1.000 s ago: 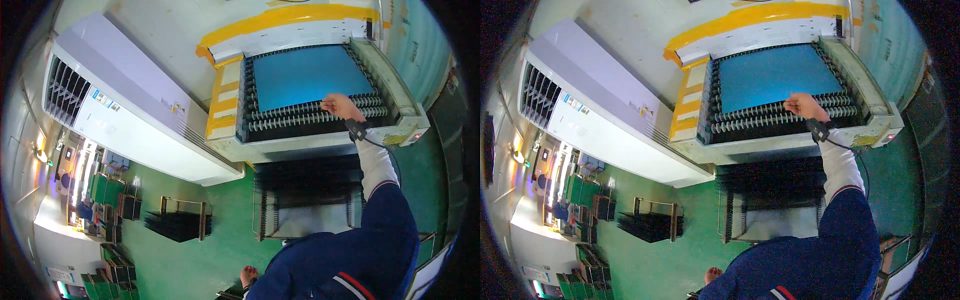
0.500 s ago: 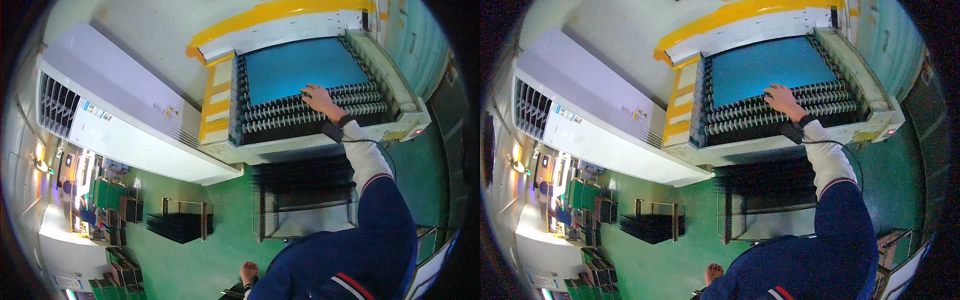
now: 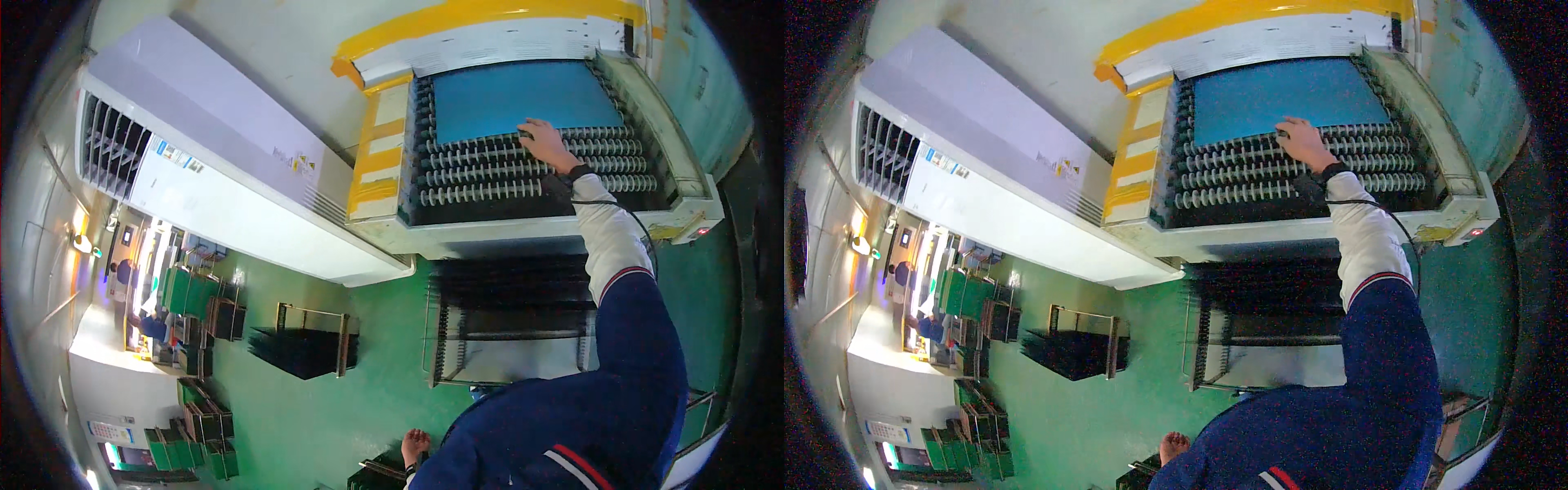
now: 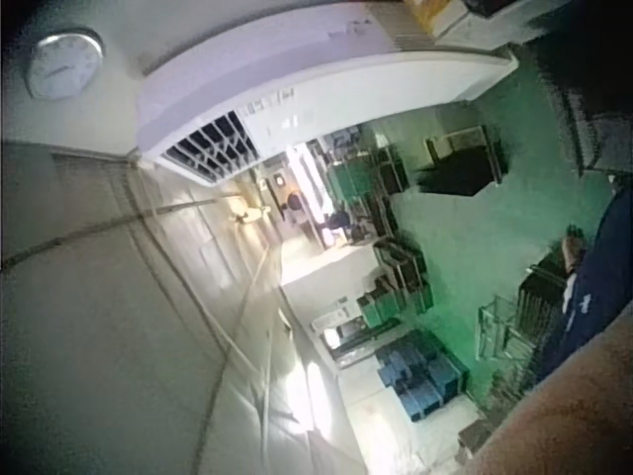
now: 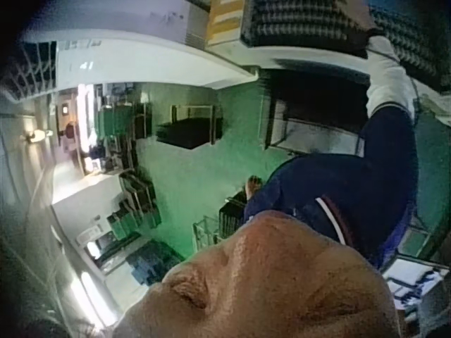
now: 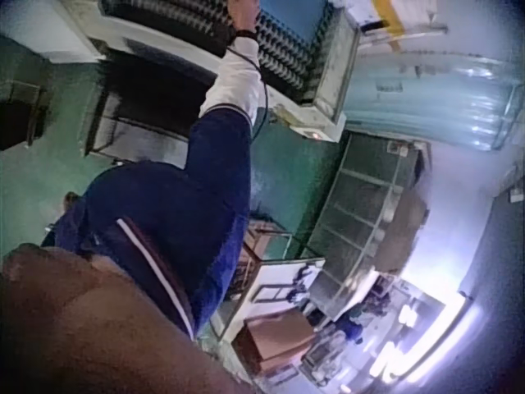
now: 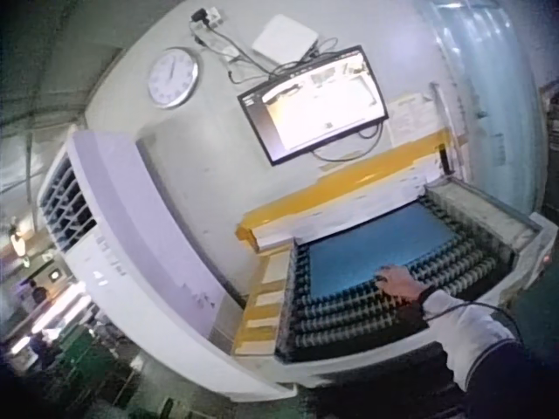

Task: Picking up blue sheets from a rack and feeding them one by one into an industrial processing machine.

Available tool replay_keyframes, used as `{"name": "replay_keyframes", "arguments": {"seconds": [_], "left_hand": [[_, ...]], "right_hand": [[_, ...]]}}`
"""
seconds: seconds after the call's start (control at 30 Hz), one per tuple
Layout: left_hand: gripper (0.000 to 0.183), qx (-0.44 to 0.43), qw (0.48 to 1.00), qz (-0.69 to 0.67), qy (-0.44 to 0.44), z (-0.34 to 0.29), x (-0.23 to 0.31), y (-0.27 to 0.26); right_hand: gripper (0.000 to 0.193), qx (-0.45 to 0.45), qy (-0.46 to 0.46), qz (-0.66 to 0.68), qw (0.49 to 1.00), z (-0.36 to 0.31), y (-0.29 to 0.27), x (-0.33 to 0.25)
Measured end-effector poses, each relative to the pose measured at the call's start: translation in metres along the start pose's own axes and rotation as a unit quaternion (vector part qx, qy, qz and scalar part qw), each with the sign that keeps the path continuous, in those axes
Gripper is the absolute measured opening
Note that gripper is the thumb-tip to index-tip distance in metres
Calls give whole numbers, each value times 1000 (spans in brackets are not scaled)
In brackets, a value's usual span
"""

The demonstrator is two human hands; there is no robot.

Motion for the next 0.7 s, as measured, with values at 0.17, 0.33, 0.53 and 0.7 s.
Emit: {"name": "replay_keyframes", "arguments": {"seconds": [0.17, 0.33, 0.53, 0.7], "left_hand": [[21, -1, 1000, -12, -8, 12, -2, -12], [15, -46, 999, -26, 1, 43, -2, -27], [12, -256, 964, 57, -34, 83, 5, -22], [11, -118, 989, 89, 9, 100, 4, -27]], "right_hand": [[30, 12, 30, -38, 999, -6, -16, -7], [28, 6, 29, 7, 1000, -29, -22, -18], [26, -125, 88, 278, 948, -127, -49, -85], [24, -273, 102, 415, 862, -253, -64, -138]]}}
Point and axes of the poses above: each hand's wrist, its own z-axis towards the middle knuckle, its own y-axis out of the palm, x = y × z, the point moved 6 cm from there along z, towards the middle knuckle, and after that the axes turned 2 degrees about x, right-handed, at the moved point
